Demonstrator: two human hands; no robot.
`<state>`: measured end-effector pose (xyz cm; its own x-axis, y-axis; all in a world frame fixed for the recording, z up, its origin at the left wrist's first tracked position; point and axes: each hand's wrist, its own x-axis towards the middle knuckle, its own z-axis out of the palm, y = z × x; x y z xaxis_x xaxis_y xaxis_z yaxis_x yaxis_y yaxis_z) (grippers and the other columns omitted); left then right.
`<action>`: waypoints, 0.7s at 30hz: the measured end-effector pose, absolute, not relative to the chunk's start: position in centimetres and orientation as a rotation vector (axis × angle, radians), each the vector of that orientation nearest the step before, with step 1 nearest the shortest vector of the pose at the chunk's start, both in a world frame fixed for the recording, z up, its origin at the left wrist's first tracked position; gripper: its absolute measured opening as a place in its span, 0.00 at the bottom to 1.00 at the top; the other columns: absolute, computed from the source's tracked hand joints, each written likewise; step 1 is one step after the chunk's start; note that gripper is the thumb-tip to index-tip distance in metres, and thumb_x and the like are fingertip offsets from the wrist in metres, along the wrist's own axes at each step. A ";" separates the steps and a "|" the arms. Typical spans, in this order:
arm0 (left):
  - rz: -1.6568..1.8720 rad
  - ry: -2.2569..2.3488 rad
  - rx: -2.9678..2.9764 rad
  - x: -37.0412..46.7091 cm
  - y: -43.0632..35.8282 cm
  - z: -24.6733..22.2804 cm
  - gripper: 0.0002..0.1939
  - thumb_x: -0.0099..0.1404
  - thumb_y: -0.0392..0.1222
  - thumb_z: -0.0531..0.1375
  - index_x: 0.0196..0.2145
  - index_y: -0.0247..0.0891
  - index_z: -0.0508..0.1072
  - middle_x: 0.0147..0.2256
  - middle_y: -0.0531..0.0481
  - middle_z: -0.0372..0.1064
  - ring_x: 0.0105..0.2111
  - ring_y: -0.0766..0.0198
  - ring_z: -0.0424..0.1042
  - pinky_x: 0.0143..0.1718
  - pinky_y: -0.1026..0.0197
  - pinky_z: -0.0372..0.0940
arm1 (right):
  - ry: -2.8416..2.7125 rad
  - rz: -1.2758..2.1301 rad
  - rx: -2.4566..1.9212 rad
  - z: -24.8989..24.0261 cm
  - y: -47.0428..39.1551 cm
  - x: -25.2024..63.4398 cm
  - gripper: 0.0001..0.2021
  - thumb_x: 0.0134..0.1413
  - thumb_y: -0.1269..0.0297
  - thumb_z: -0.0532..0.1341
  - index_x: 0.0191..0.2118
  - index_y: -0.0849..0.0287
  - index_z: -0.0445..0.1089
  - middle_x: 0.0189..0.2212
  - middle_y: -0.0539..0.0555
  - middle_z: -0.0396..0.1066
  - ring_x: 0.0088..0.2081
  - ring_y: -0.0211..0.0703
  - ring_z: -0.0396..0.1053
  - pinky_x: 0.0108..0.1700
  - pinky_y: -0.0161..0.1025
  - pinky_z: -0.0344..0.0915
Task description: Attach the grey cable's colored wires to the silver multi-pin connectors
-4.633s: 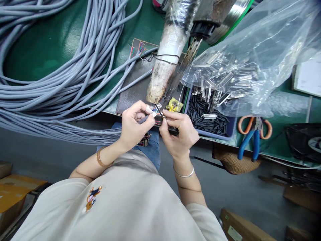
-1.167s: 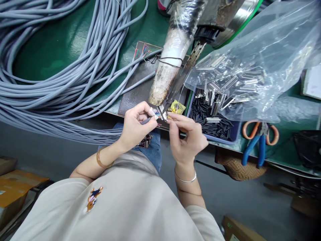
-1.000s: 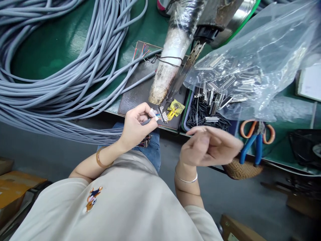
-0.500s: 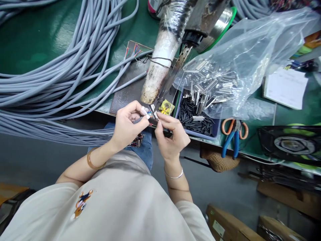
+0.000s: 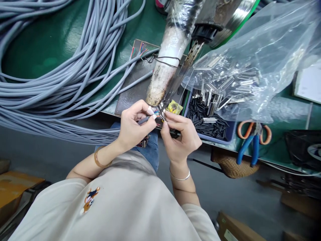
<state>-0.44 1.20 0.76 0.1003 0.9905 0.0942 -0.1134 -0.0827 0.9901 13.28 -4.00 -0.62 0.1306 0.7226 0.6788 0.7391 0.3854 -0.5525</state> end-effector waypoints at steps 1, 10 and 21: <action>1.238 1.007 1.240 -0.5 1.2 0.8 0.07 0.54 0.31 0.64 0.27 0.38 0.68 0.24 0.57 0.66 0.20 0.76 0.62 0.21 0.72 0.56 | -1.596 -0.034 -1.340 -0.6 -4.0 13.2 0.10 0.56 0.76 0.68 0.38 0.55 0.71 0.43 0.53 0.82 0.43 0.41 0.82 0.46 0.39 0.80; 1.078 0.960 1.090 -0.8 1.4 0.6 0.08 0.52 0.32 0.64 0.26 0.37 0.67 0.23 0.58 0.64 0.21 0.76 0.62 0.22 0.71 0.58 | -1.676 -0.132 -1.328 -1.0 -4.6 13.4 0.09 0.57 0.76 0.67 0.39 0.57 0.69 0.43 0.55 0.83 0.41 0.39 0.82 0.43 0.33 0.78; 1.006 0.884 0.975 -1.8 1.0 0.7 0.11 0.55 0.36 0.69 0.28 0.36 0.68 0.29 0.54 0.73 0.17 0.78 0.63 0.17 0.72 0.58 | -1.569 0.068 -1.370 -0.9 -4.8 13.2 0.06 0.61 0.73 0.65 0.39 0.54 0.69 0.41 0.52 0.82 0.43 0.42 0.81 0.44 0.40 0.78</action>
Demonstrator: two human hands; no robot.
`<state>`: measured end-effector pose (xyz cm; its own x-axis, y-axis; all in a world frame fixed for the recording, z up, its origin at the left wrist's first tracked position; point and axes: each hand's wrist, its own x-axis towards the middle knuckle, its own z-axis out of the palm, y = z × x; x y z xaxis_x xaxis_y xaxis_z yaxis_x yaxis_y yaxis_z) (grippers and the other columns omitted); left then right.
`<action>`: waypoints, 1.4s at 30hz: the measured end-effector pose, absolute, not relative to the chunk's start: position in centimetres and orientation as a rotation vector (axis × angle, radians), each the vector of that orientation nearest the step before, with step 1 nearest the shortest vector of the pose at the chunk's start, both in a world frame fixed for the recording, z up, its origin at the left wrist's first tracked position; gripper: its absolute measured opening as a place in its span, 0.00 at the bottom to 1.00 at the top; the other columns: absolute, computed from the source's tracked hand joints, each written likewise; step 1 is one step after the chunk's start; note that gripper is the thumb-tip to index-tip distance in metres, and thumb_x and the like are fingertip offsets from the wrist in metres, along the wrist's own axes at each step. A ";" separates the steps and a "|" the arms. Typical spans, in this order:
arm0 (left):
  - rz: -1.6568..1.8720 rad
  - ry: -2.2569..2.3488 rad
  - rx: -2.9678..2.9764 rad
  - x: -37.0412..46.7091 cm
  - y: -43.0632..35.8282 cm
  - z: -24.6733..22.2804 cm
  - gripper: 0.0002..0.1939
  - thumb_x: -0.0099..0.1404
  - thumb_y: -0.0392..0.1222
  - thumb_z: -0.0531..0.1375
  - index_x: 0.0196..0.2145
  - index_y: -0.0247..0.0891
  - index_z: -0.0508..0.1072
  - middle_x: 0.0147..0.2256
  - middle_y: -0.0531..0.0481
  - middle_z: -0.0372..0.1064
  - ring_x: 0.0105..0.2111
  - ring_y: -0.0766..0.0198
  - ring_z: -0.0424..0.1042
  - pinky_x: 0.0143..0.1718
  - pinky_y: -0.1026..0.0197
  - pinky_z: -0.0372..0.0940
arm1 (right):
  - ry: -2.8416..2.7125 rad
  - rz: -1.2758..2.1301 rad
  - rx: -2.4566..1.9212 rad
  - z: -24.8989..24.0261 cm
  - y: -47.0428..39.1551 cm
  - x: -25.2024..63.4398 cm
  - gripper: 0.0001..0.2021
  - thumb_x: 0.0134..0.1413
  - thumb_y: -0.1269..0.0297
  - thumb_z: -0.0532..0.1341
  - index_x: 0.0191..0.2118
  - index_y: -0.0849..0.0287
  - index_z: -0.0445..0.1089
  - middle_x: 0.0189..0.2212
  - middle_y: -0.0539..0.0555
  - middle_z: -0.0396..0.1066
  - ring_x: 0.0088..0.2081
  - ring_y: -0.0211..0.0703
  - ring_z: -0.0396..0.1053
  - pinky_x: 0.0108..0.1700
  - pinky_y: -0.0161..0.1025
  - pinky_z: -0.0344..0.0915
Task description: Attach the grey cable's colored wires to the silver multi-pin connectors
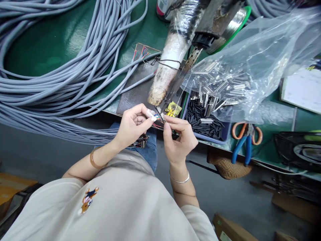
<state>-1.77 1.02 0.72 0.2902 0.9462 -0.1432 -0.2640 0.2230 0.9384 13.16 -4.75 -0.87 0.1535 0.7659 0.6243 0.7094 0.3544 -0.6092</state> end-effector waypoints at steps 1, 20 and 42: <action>1.015 0.881 0.979 -1.7 1.0 0.7 0.11 0.54 0.36 0.69 0.27 0.36 0.68 0.30 0.53 0.73 0.17 0.79 0.63 0.16 0.72 0.57 | -1.576 0.067 -1.373 -0.8 -4.7 13.1 0.06 0.61 0.73 0.64 0.38 0.54 0.69 0.41 0.52 0.81 0.43 0.42 0.81 0.44 0.40 0.78; 1.153 0.964 1.150 -0.9 1.3 1.1 0.06 0.53 0.32 0.64 0.26 0.37 0.69 0.28 0.55 0.70 0.21 0.77 0.63 0.22 0.72 0.58 | -1.607 -0.059 -1.347 -0.4 -3.6 13.1 0.09 0.57 0.75 0.68 0.38 0.53 0.71 0.40 0.51 0.81 0.40 0.40 0.80 0.43 0.38 0.77; 0.948 0.894 0.961 -1.7 1.2 0.5 0.11 0.53 0.33 0.67 0.26 0.38 0.66 0.23 0.58 0.69 0.12 0.80 0.57 0.12 0.73 0.49 | -1.632 0.051 -1.277 -1.7 -5.5 14.0 0.07 0.60 0.73 0.65 0.40 0.54 0.70 0.45 0.55 0.83 0.43 0.44 0.83 0.42 0.39 0.82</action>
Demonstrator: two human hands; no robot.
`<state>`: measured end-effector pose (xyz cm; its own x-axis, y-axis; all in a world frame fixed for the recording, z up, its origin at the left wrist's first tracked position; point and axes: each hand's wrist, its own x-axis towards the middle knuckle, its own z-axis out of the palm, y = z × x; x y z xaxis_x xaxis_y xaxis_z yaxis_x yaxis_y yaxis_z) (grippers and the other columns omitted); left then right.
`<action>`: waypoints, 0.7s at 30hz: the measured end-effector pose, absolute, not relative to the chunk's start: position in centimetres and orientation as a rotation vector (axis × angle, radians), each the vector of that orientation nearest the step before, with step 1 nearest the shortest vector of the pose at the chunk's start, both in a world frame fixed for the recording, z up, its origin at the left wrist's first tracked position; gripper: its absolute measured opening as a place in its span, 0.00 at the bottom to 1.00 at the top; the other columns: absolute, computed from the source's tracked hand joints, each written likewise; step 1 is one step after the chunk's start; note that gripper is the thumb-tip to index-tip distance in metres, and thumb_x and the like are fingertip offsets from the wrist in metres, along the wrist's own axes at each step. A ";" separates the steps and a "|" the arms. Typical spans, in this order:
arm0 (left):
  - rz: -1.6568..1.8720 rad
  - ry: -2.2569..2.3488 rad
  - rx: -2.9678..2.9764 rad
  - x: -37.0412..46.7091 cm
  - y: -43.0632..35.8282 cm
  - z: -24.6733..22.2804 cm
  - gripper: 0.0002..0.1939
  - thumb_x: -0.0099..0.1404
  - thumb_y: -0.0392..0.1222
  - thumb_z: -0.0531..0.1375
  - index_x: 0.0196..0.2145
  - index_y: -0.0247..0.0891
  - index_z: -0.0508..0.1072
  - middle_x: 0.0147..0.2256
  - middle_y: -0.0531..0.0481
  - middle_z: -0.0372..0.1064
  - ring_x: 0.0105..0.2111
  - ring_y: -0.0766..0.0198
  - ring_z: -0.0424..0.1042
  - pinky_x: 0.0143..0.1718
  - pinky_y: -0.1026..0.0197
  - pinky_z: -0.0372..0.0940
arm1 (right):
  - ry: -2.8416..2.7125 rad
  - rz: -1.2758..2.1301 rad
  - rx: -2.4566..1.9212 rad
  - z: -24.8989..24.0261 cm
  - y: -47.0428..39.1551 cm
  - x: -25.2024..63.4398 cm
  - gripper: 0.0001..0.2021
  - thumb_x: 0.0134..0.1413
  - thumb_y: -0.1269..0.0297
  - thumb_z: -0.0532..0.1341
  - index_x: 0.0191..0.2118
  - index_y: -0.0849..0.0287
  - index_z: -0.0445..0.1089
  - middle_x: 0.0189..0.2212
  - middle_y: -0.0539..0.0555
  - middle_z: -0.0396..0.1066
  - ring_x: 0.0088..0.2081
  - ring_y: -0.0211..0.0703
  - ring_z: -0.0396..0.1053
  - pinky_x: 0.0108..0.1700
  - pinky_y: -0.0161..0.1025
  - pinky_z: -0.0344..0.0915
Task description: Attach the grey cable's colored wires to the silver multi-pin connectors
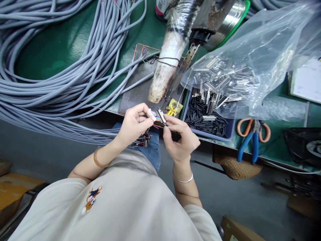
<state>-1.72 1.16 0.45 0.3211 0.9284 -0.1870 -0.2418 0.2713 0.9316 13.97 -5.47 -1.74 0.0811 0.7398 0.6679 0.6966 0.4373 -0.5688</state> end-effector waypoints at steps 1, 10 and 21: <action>0.985 0.908 0.976 -1.5 1.1 0.3 0.11 0.53 0.32 0.67 0.26 0.37 0.66 0.23 0.58 0.69 0.13 0.80 0.57 0.12 0.73 0.50 | -1.646 0.050 -1.313 -1.7 -5.4 13.7 0.06 0.60 0.72 0.65 0.39 0.55 0.70 0.47 0.56 0.82 0.44 0.45 0.83 0.44 0.40 0.82; 1.138 0.961 1.082 -0.6 1.2 0.8 0.09 0.53 0.31 0.64 0.27 0.38 0.66 0.24 0.59 0.64 0.16 0.78 0.55 0.16 0.71 0.48 | -1.630 0.027 -1.339 -1.2 -4.5 13.1 0.05 0.61 0.72 0.64 0.37 0.55 0.69 0.52 0.57 0.80 0.49 0.45 0.81 0.49 0.41 0.81; 1.061 0.971 1.047 -1.0 1.2 0.3 0.08 0.51 0.30 0.64 0.26 0.37 0.67 0.27 0.56 0.69 0.19 0.78 0.59 0.18 0.72 0.51 | -1.716 0.018 -1.301 -1.2 -5.0 13.7 0.06 0.60 0.73 0.64 0.38 0.55 0.68 0.51 0.57 0.80 0.46 0.44 0.82 0.46 0.39 0.81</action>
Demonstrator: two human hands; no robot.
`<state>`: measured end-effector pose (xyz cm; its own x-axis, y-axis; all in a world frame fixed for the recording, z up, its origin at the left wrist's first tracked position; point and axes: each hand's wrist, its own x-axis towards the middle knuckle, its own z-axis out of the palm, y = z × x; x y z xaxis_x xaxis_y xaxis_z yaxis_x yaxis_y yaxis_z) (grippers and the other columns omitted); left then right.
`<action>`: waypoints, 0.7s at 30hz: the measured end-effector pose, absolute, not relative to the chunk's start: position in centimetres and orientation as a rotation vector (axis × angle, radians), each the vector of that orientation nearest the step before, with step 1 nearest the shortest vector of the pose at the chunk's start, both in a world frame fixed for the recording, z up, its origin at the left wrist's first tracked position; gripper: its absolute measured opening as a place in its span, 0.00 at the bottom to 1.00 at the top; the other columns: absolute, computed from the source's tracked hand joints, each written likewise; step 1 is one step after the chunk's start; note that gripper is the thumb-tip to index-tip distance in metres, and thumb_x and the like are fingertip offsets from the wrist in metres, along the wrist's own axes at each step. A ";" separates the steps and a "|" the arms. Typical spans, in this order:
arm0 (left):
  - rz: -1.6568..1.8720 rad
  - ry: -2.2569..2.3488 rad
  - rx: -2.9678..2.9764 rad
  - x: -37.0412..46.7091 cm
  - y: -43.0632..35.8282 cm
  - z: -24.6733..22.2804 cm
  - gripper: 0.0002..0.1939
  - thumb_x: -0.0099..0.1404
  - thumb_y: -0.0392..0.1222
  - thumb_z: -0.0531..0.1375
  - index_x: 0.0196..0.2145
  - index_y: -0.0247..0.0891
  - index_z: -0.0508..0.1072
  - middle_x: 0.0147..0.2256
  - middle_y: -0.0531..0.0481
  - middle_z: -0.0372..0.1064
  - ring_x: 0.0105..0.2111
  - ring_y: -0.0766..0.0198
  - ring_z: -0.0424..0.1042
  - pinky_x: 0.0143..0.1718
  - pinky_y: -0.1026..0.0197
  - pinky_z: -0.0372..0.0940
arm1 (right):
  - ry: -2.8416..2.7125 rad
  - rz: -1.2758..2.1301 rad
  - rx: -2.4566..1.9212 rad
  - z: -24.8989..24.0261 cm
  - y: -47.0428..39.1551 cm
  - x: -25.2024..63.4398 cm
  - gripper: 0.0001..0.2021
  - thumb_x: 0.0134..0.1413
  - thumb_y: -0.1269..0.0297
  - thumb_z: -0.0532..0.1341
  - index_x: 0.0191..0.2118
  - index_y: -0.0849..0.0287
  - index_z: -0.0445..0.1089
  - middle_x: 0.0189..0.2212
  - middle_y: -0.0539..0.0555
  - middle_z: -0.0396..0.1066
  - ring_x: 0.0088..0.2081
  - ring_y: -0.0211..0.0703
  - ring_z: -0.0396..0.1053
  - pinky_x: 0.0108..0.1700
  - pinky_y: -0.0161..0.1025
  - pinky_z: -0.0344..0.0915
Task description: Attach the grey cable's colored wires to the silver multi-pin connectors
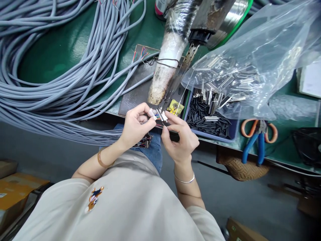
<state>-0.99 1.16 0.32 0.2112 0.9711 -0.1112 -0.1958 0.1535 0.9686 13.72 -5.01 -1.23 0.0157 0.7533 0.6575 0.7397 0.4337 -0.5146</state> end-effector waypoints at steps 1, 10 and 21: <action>1.036 0.970 1.039 -1.0 1.2 0.4 0.08 0.51 0.31 0.64 0.26 0.37 0.67 0.27 0.55 0.70 0.18 0.79 0.58 0.17 0.73 0.50 | -1.692 0.022 -1.281 -1.4 -5.1 13.8 0.06 0.60 0.73 0.64 0.39 0.55 0.68 0.51 0.57 0.81 0.46 0.44 0.82 0.45 0.39 0.82; 0.648 0.726 0.819 -2.8 1.5 2.0 0.12 0.54 0.38 0.69 0.28 0.36 0.66 0.24 0.57 0.71 0.11 0.80 0.57 0.11 0.72 0.47 | -1.729 -0.007 -1.060 -3.2 -5.3 15.1 0.07 0.61 0.72 0.63 0.38 0.54 0.65 0.52 0.58 0.80 0.37 0.41 0.82 0.34 0.36 0.78; 0.784 0.569 1.204 -4.0 -0.3 2.5 0.07 0.65 0.38 0.67 0.39 0.34 0.76 0.37 0.48 0.75 0.27 0.74 0.70 0.28 0.71 0.67 | -1.367 0.476 -1.402 0.7 -5.5 13.4 0.06 0.65 0.64 0.62 0.35 0.54 0.65 0.28 0.45 0.70 0.26 0.32 0.67 0.27 0.30 0.64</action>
<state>-4.03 -0.34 2.50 0.6171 0.7867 0.0175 -0.2278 0.1573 0.9609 13.42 -5.49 0.72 0.2622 0.8880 0.3778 0.4613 0.2285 -0.8573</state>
